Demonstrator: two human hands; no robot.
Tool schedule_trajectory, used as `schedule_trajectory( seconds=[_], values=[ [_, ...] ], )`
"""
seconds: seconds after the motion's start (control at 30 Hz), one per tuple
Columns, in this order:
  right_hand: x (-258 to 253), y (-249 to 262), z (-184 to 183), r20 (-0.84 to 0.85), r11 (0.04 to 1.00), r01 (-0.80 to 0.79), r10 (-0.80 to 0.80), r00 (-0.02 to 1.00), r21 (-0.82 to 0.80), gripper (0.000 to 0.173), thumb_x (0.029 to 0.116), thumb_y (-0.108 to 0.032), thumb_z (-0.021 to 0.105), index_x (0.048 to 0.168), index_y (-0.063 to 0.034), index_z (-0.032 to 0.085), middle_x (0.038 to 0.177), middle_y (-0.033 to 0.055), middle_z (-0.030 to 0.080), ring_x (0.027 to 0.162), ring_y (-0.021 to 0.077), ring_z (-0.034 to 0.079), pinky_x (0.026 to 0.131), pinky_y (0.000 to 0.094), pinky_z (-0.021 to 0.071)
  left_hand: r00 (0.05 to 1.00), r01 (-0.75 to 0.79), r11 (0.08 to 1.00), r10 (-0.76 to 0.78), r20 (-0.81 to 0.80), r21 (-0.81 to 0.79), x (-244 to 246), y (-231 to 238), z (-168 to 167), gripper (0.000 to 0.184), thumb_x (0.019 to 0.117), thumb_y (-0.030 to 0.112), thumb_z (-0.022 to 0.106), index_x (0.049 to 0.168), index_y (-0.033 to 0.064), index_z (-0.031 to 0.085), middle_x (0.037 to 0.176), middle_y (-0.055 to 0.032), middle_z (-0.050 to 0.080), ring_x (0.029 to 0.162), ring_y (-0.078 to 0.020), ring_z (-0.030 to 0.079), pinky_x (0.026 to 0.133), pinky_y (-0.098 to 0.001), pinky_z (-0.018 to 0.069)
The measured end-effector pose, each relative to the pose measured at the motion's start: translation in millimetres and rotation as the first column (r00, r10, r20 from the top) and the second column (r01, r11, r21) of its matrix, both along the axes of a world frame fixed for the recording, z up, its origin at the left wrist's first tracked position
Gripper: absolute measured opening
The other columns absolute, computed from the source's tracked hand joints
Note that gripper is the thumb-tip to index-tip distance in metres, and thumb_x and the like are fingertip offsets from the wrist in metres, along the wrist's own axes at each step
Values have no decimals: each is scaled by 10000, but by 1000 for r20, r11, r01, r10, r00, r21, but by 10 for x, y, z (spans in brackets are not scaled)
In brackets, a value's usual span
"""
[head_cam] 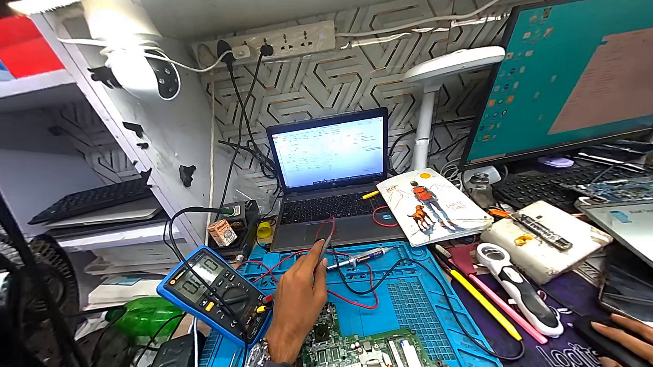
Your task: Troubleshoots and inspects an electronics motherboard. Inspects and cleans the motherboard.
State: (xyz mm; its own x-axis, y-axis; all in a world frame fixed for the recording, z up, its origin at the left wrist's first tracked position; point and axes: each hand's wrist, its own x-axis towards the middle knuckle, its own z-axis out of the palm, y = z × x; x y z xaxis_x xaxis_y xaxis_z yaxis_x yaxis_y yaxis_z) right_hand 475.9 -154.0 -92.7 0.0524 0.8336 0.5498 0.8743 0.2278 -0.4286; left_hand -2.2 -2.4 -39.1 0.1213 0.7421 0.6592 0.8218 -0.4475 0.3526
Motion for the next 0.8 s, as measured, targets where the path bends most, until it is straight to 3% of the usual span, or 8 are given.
schedule_trajectory(
  seconds=[0.8],
  values=[
    [45,15,-17,17,1000,-7,7,1000,-21,388,963,-294,654,1288,-90,710,1407,263,592,1337,386,553,1118,510,434,1000,2,1000,-2,-8,-4,4,3,-5,400,1057,318,486,1389,168,652,1050,-9,756,832,-126,717,766,-367,612]
  ],
)
